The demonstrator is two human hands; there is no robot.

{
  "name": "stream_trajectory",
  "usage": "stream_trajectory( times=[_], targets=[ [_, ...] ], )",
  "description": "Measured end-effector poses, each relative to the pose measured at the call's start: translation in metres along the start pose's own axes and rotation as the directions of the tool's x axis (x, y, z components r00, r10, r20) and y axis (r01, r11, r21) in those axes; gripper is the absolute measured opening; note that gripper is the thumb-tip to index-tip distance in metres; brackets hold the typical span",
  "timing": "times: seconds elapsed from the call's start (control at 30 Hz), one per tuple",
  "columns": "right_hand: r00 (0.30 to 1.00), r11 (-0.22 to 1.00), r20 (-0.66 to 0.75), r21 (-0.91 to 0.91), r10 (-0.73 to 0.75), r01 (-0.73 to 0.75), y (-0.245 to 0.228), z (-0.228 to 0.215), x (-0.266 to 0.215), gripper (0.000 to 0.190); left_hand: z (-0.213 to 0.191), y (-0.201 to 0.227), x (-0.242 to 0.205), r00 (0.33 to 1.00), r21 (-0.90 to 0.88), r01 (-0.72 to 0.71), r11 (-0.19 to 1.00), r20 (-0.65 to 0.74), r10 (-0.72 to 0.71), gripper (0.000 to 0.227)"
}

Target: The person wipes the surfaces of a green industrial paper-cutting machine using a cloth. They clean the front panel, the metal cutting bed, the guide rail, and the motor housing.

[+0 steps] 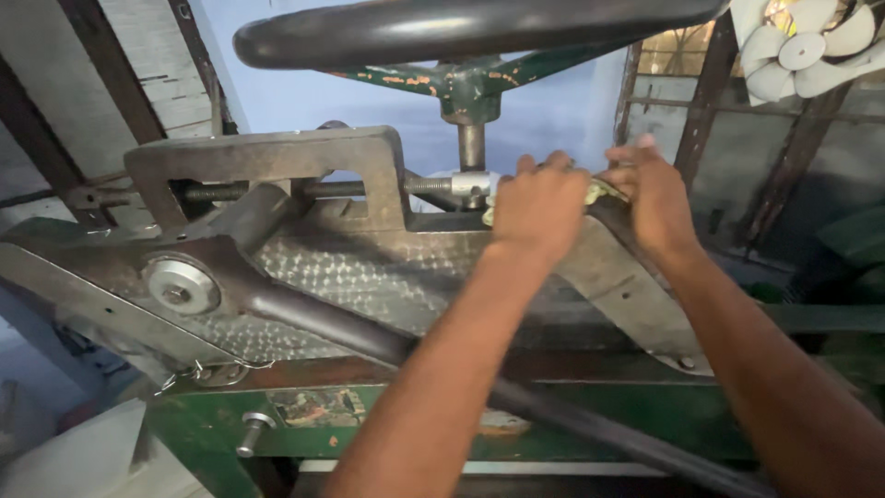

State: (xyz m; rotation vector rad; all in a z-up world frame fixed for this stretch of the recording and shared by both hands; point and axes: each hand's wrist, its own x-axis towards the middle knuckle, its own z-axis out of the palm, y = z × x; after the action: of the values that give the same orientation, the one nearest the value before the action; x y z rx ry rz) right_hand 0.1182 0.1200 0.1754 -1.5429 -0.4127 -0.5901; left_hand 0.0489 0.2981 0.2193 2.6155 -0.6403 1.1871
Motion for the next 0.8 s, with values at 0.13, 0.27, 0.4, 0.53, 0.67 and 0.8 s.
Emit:
stream_trajectory(
  times=[0.13,0.27,0.4,0.53,0.67,0.8],
  targets=[
    [0.977,0.850,0.006,-0.492,-0.214,0.189,-0.027,0.019,-0.024,0.057,0.003,-0.012,-0.018,0.998,0.127,-0.054,0.990,-0.031,0.058,0.017],
    [0.986,0.929,0.018,-0.333,-0.168,0.164,-0.040,0.025,-0.025,0.058,0.008,-0.019,-0.027,0.979,0.259,-0.115,0.959,-0.133,0.153,0.016],
    [0.977,0.860,0.045,-0.468,-0.208,0.204,-0.036,0.020,-0.028,0.063,0.009,-0.031,-0.034,0.946,0.383,-0.195,0.903,-0.169,0.276,0.016],
    [0.973,0.898,0.099,-0.373,-0.210,0.232,-0.031,0.020,-0.023,0.066,0.003,-0.036,-0.044,0.926,0.416,-0.308,0.856,-0.075,0.370,0.016],
    [0.987,0.868,0.067,-0.471,-0.144,0.159,-0.029,0.018,-0.019,0.066,-0.007,-0.044,-0.050,0.895,0.447,-0.372,0.813,-0.058,0.442,0.016],
    [0.989,0.861,0.058,-0.487,-0.139,0.150,-0.030,0.019,-0.019,0.065,-0.021,-0.053,-0.058,0.887,0.379,-0.448,0.810,0.071,0.457,0.013]
  ],
)
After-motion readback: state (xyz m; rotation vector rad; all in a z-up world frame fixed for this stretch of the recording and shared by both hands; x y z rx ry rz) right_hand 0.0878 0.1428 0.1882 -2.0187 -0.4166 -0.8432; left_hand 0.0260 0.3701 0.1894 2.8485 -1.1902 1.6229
